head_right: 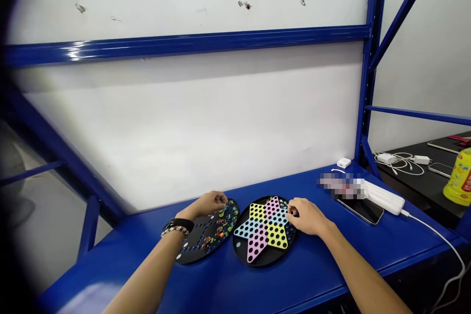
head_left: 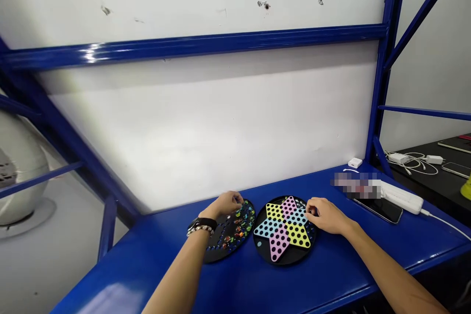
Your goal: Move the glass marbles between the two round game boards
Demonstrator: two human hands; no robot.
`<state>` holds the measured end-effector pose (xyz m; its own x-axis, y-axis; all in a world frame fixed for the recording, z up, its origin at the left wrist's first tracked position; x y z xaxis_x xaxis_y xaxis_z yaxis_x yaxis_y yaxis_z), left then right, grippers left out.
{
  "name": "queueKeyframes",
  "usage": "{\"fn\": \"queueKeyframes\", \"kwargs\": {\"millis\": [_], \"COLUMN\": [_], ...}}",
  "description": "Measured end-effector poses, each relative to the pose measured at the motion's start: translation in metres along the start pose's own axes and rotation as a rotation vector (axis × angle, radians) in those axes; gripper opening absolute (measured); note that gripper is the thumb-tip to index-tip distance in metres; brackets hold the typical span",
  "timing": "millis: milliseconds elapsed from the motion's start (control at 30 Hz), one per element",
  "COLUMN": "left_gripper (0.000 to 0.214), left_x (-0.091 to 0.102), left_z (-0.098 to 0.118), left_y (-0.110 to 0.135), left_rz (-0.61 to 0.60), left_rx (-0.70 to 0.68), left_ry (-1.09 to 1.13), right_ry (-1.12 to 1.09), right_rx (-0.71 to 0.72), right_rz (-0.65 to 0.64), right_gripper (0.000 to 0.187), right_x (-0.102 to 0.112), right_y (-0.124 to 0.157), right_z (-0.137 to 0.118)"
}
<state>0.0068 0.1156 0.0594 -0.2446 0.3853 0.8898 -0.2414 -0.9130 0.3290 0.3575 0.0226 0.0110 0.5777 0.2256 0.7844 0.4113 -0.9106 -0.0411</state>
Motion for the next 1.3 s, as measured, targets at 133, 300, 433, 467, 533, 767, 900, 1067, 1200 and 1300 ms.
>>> {"fn": "queueKeyframes", "kwargs": {"millis": [133, 300, 433, 467, 533, 767, 900, 1067, 1200, 1300], "left_gripper": [0.037, 0.043, 0.038, 0.037, 0.035, 0.042, 0.038, 0.03, 0.025, 0.022], "left_x": [-0.007, -0.007, -0.014, -0.018, -0.029, -0.061, -0.063, -0.06, -0.059, -0.055], "left_z": [-0.018, 0.007, 0.051, 0.063, 0.086, 0.13, 0.124, 0.112, 0.114, 0.112], "left_y": [0.01, 0.009, 0.005, 0.003, -0.002, -0.023, -0.03, -0.038, -0.041, -0.035], "left_rz": [-0.051, 0.104, 0.1, 0.086, 0.063, 0.047, 0.054, 0.031, 0.036, 0.07], "left_rx": [-0.033, -0.162, -0.266, -0.288, -0.314, -0.304, -0.259, -0.233, -0.231, -0.241], "left_ry": [0.077, 0.083, 0.006, -0.023, -0.084, -0.212, -0.243, -0.254, -0.241, -0.204], "right_ry": [-0.001, 0.001, 0.003, 0.003, 0.004, 0.006, 0.009, 0.0, -0.004, -0.002], "right_rx": [0.001, 0.003, 0.005, 0.005, 0.005, 0.003, 0.007, 0.009, 0.004, 0.007], "right_rz": [0.005, 0.002, 0.0, -0.002, -0.003, 0.004, 0.004, -0.004, -0.002, 0.002], "right_gripper": [0.014, 0.014, 0.015, 0.015, 0.016, 0.014, 0.013, 0.013, 0.013, 0.013], "right_x": [0.001, 0.002, 0.0, 0.0, 0.0, 0.002, 0.002, 0.001, 0.001, 0.001], "right_y": [0.0, 0.0, 0.0, -0.001, -0.001, 0.0, 0.0, 0.001, 0.001, 0.0], "right_z": [0.001, 0.001, 0.002, 0.003, 0.004, -0.001, -0.002, 0.0, 0.0, -0.001]}}
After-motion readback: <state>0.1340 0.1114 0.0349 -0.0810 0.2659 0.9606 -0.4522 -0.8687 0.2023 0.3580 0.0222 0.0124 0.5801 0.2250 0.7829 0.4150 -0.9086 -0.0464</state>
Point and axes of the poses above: each hand's wrist, its own y-axis away from the middle knuckle, its own x-axis out of the back of the hand, z = x × y, the point moved 1 cm from there along -y, towards the middle knuckle, and after that the axes turned 8 degrees about -z, right-handed, at the moved point
